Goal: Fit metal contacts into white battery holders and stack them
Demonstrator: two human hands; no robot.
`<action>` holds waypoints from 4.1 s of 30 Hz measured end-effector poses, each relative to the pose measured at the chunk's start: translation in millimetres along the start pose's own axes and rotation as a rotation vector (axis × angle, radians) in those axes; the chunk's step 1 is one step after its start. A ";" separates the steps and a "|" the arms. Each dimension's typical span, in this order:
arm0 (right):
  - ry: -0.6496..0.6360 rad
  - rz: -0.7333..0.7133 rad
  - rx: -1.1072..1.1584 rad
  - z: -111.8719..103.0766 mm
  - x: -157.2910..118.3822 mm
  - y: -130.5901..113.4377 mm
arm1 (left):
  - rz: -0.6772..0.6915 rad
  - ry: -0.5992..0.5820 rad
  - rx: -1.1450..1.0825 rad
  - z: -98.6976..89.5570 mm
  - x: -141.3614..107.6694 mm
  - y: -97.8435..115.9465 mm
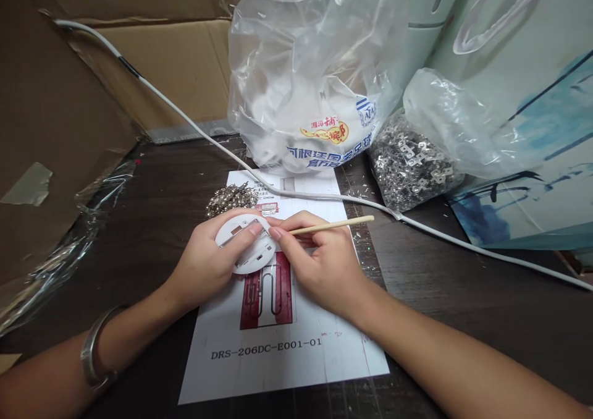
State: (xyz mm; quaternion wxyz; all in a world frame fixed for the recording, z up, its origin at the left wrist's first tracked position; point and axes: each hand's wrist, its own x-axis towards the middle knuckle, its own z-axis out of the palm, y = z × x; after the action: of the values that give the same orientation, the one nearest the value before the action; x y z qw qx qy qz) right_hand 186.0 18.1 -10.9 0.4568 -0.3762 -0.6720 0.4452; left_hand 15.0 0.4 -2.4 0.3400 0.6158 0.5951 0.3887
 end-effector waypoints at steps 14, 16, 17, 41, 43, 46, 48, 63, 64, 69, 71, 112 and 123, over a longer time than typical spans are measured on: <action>0.144 0.049 -0.067 -3.5 -1.8 -5.4 | -0.055 0.021 -0.073 -0.9 1.6 1.2; 0.147 0.081 -0.042 -4.5 -2.7 -3.5 | -0.055 0.026 -0.081 -1.2 1.0 1.4; 0.137 0.094 -0.027 -4.7 -3.1 -2.8 | -0.053 0.028 -0.084 -1.4 0.7 1.5; -0.018 -0.646 -0.466 -24.0 3.1 -0.3 | -0.137 -0.227 -0.418 -2.3 -1.0 2.7; -0.077 -0.705 -0.484 -26.3 4.7 1.1 | -0.111 -0.253 -0.410 -3.6 -1.5 2.0; -0.146 -0.682 -0.478 -27.1 6.5 0.0 | -0.091 -0.267 -0.416 -4.7 -1.8 -0.1; -0.150 -0.604 -0.445 -27.1 6.7 -1.9 | -0.087 -0.262 -0.432 -4.8 -1.7 -2.0; -0.025 -0.077 -0.197 -19.0 6.4 -6.1 | -0.025 -0.202 -0.435 -1.2 -0.8 -5.0; -0.048 -0.053 -0.183 -18.4 5.7 -4.8 | -0.032 -0.210 -0.429 -1.1 -1.2 -4.8; -0.060 -0.032 -0.184 -18.4 3.7 -0.4 | -0.066 -0.230 -0.424 -1.7 -3.4 -3.1; -0.050 -0.055 -0.176 -19.0 4.0 -1.7 | -0.068 -0.233 -0.420 -2.4 -3.8 -2.7; -0.276 0.132 -0.081 -19.7 3.8 -5.4 | -0.093 -0.239 -0.351 -3.1 -4.3 -5.8; -0.306 0.003 -0.276 -20.1 4.7 -8.2 | -0.171 -0.201 -0.457 -2.2 -3.0 0.6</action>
State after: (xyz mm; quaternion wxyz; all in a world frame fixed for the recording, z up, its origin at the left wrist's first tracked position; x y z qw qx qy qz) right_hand 202.8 24.9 1.8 0.2929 -0.3641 -0.7876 0.4017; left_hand 13.4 -2.7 -1.1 0.5594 0.5060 0.5048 0.4198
